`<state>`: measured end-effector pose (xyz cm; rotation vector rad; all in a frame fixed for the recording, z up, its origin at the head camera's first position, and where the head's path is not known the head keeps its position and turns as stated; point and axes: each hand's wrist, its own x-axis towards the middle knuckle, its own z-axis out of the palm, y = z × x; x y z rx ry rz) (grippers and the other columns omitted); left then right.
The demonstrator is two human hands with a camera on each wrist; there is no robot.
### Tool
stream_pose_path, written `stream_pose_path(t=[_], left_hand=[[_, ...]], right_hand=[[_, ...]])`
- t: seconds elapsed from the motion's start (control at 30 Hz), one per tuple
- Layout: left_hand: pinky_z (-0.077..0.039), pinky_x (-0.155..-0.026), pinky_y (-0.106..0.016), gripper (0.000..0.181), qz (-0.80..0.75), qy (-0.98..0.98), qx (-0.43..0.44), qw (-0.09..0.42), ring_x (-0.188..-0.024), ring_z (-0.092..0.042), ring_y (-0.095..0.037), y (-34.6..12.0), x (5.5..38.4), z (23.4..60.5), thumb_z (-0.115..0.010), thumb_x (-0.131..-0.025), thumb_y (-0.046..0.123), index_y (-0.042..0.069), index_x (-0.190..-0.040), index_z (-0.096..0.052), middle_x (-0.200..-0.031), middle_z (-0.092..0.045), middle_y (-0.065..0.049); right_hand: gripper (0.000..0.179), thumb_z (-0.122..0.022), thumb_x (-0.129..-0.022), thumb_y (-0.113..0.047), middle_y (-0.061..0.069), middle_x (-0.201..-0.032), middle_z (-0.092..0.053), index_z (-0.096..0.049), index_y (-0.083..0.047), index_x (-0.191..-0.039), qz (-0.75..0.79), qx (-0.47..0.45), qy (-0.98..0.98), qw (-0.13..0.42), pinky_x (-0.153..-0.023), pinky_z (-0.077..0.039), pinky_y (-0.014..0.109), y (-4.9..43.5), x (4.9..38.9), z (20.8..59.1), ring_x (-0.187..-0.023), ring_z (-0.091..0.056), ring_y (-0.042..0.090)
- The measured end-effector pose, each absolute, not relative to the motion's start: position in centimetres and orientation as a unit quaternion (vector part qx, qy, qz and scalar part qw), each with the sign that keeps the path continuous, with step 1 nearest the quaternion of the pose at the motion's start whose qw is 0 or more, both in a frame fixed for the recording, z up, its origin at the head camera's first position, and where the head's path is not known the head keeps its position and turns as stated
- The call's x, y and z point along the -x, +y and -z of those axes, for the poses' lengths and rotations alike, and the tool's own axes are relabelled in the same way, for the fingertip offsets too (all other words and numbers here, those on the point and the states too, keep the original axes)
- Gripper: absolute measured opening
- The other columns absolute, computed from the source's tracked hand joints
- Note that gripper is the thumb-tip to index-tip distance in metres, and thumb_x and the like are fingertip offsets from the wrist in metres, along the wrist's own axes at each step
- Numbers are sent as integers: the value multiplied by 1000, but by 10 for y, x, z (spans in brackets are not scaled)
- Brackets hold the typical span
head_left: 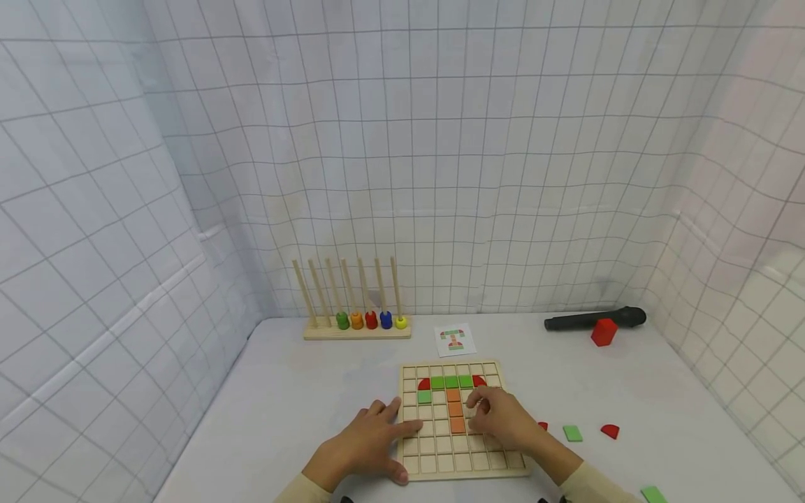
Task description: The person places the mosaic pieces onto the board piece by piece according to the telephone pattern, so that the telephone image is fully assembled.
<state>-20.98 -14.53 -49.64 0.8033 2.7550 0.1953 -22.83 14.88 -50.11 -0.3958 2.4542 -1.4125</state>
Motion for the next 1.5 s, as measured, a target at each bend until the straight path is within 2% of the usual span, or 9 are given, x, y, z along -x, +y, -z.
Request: stream_pose_path(t=[0.17,0.4,0.6,0.8,0.9,1.03,1.27,1.5], left_hand=[[-41,-106,-58,86,-72,950,-274,134,-132,-45,-34,-145,210,497,-81,-66,67,47,-145,-53,-159,-41,-16],[-41,-107,-58,86,-72,949,-274,138,-134,-45,-35,-146,210,496,-81,-67,66,47,-146,-52,-159,-40,-16],[-40,-108,-59,87,-72,949,-272,141,-136,-43,-36,-146,210,495,-81,-67,66,46,-147,-52,-160,-39,-16],[-39,-109,-58,87,-75,950,-266,145,-137,-42,-37,-145,209,493,-82,-67,65,46,-147,-52,-161,-39,-16],[-38,-109,-58,87,-75,950,-264,146,-138,-42,-37,-144,208,493,-82,-67,65,47,-146,-52,-160,-39,-15],[-38,-110,-60,87,-74,950,-264,147,-140,-41,-39,-145,208,494,-81,-67,65,47,-146,-52,-161,-38,-15],[-38,-110,-58,86,-78,951,-262,145,-139,-42,-37,-145,209,496,-82,-67,65,47,-146,-52,-161,-38,-15],[-38,-110,-58,86,-79,951,-261,147,-138,-42,-36,-144,209,496,-82,-67,64,47,-146,-52,-161,-38,-14]], right_hand=[[33,-71,-93,-12,4,-82,-54,-59,2,-121,563,92,807,150,-48,-37,23,185,231,487,-55,-44,13],[47,-69,-97,-19,7,-86,-55,-52,3,-134,595,23,792,131,-54,-46,29,250,224,481,-62,-49,16],[50,-67,-99,-22,5,-89,-56,-48,1,-139,599,-41,791,114,-59,-48,29,304,215,479,-70,-53,17],[39,-66,-100,-24,-1,-90,-59,-55,-6,-133,600,-63,790,112,-64,-49,29,349,204,484,-73,-55,15],[44,-66,-99,-24,-2,-90,-58,-53,-4,-137,579,-78,802,120,-65,-47,29,367,200,491,-74,-55,15],[52,-66,-98,-22,0,-89,-55,-49,3,-141,546,-97,821,137,-63,-45,29,381,197,501,-71,-52,16],[46,-70,-93,-16,2,-82,-56,-57,4,-133,509,-97,842,150,-55,-39,26,382,194,512,-59,-47,16],[51,-78,-88,-19,3,-79,-54,-60,3,-130,461,-109,870,140,-55,-39,27,375,198,516,-64,-50,18]])
